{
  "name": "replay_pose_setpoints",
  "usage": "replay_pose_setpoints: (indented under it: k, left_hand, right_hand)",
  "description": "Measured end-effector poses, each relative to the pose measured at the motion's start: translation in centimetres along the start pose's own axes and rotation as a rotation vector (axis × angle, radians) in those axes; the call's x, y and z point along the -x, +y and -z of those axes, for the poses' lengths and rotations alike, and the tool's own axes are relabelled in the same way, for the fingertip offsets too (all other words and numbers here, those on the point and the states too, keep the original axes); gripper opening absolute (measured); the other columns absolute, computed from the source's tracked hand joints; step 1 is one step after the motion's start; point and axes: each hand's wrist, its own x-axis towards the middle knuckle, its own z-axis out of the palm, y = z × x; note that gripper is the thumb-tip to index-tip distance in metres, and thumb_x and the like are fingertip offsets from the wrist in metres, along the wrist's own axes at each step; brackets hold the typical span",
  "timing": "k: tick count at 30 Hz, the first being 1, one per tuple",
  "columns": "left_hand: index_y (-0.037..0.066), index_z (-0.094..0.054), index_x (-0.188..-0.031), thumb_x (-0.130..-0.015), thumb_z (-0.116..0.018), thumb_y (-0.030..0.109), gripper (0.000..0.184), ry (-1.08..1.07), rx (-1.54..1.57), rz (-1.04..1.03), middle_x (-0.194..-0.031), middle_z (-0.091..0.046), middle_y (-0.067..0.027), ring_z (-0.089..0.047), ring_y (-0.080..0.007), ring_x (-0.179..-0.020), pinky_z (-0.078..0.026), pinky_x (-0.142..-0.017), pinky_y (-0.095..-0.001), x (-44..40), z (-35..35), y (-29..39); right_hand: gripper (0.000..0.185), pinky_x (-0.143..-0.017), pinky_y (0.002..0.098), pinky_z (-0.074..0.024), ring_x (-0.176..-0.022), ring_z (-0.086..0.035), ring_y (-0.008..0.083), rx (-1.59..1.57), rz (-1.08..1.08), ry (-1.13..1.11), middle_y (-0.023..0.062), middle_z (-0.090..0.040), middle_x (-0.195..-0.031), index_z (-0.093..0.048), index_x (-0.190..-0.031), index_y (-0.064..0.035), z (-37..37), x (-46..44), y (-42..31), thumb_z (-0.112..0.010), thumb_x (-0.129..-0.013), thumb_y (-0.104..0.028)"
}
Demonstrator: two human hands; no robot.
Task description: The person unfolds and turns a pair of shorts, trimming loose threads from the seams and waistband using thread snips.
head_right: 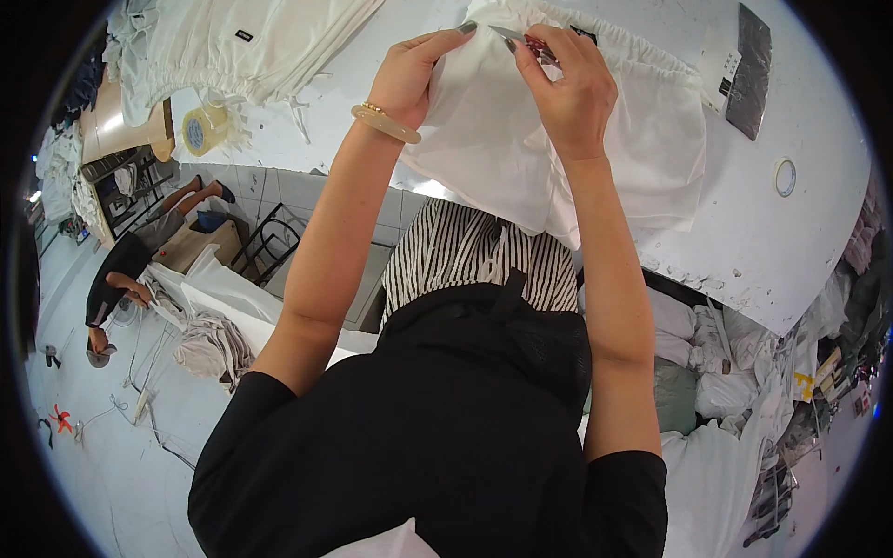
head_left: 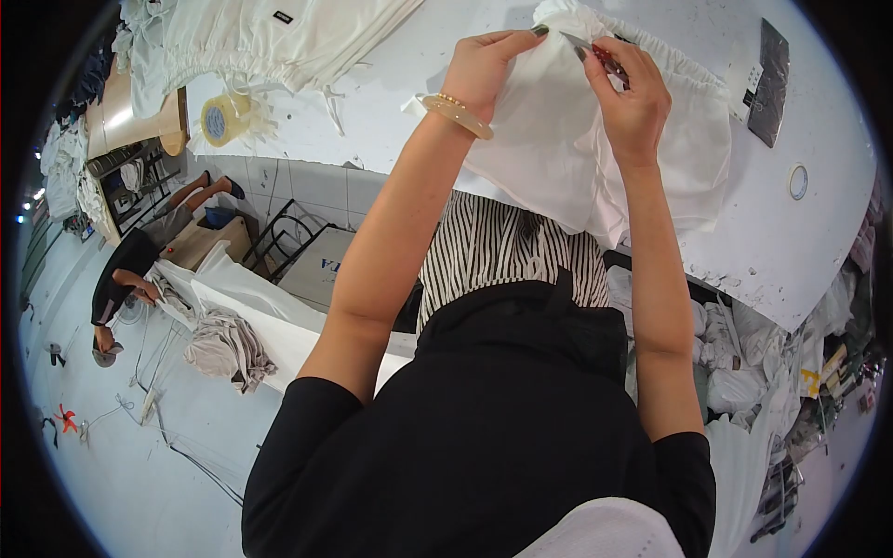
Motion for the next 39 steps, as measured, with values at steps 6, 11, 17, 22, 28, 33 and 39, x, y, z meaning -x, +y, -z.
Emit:
replay_pose_setpoints:
  k: [6, 11, 17, 22, 28, 33, 39]
  left_hand:
    - [-0.005, -0.063, -0.105, -0.084, -0.061, 0.016, 0.030, -0.003, -0.058, -0.013, -0.098, -0.063, -0.0112, -0.060, -0.0173, -0.087, -0.049, -0.074, -0.0273, -0.1, 0.2, 0.1]
    - [0.001, -0.059, -0.115, -0.082, -0.062, 0.018, 0.036, 0.332, -0.749, -0.599, -0.104, -0.060, -0.0107, -0.057, -0.0209, -0.096, -0.047, -0.080, -0.0296, 0.2, 4.2, -1.4]
    - [-0.003, -0.053, -0.117, -0.084, -0.060, 0.014, 0.038, 0.706, -0.407, -0.108, -0.105, -0.060, -0.0124, -0.058, -0.0220, -0.096, -0.047, -0.084, -0.0319, 6.3, 12.8, -7.4]
    - [-0.002, -0.054, -0.116, -0.086, -0.059, 0.020, 0.037, 0.507, 0.073, 0.098, -0.103, -0.061, -0.0110, -0.058, -0.0189, -0.095, -0.048, -0.081, -0.0312, 6.0, 11.5, -7.6]
    - [0.001, -0.056, -0.111, -0.085, -0.062, 0.019, 0.032, 0.472, 0.111, 0.248, -0.098, -0.059, -0.0067, -0.056, -0.0165, -0.091, -0.047, -0.078, -0.0295, 4.5, 10.9, -8.1]
    - [0.003, -0.057, -0.106, -0.084, -0.063, 0.017, 0.028, 0.584, 0.096, 0.179, -0.102, -0.056, -0.0055, -0.054, -0.0168, -0.096, -0.045, -0.082, -0.0320, 4.5, 9.8, -9.1]
    - [-0.003, -0.048, -0.117, -0.084, -0.060, 0.021, 0.043, 0.336, 0.564, 0.170, -0.114, -0.054, -0.0123, -0.051, -0.0218, -0.104, -0.042, -0.090, -0.0356, 4.4, 7.6, -6.6]
  right_hand:
    - [0.014, -0.062, 0.0233, -0.0465, -0.069, -0.058, 0.0110, -0.106, -0.090, -0.002, -0.0002, -0.062, -0.074, -0.064, -0.088, -0.0058, -0.2, 0.0, -0.3, -0.070, -0.077, -0.012]
    - [0.024, -0.070, 0.0212, -0.0439, -0.071, -0.053, 0.0076, -0.470, -0.386, 0.005, 0.0003, -0.058, -0.079, -0.061, -0.103, -0.0045, -0.8, -1.7, 2.3, -0.064, -0.084, -0.018]
    - [0.034, -0.064, 0.0245, -0.0391, -0.071, -0.048, 0.0123, -0.043, -0.382, -0.162, 0.0031, -0.055, -0.081, -0.060, -0.110, -0.0031, -1.3, -3.8, 4.4, -0.063, -0.084, -0.024]
    - [0.042, -0.077, 0.0354, -0.0478, -0.090, -0.062, 0.0267, 0.001, -0.297, -0.202, 0.0186, -0.065, -0.103, -0.060, -0.106, 0.0034, -3.3, -6.9, 4.4, -0.065, -0.080, -0.030]
    - [0.043, -0.068, 0.0342, -0.0438, -0.076, -0.057, 0.0226, 0.093, -0.306, -0.530, 0.0132, -0.063, -0.082, -0.060, -0.094, 0.0033, -6.6, -9.3, 6.0, -0.073, -0.071, -0.031]
    - [0.039, -0.067, 0.0330, -0.0430, -0.071, -0.054, 0.0208, -0.022, -0.232, -0.373, 0.0093, -0.059, -0.077, -0.058, -0.092, 0.0027, -6.8, -8.8, 7.6, -0.073, -0.071, -0.026]
    - [0.035, -0.067, 0.0320, -0.0423, -0.071, -0.052, 0.0188, -0.082, -0.217, -0.331, 0.0073, -0.056, -0.075, -0.057, -0.091, 0.0031, -6.9, -8.3, 7.7, -0.072, -0.072, -0.023]
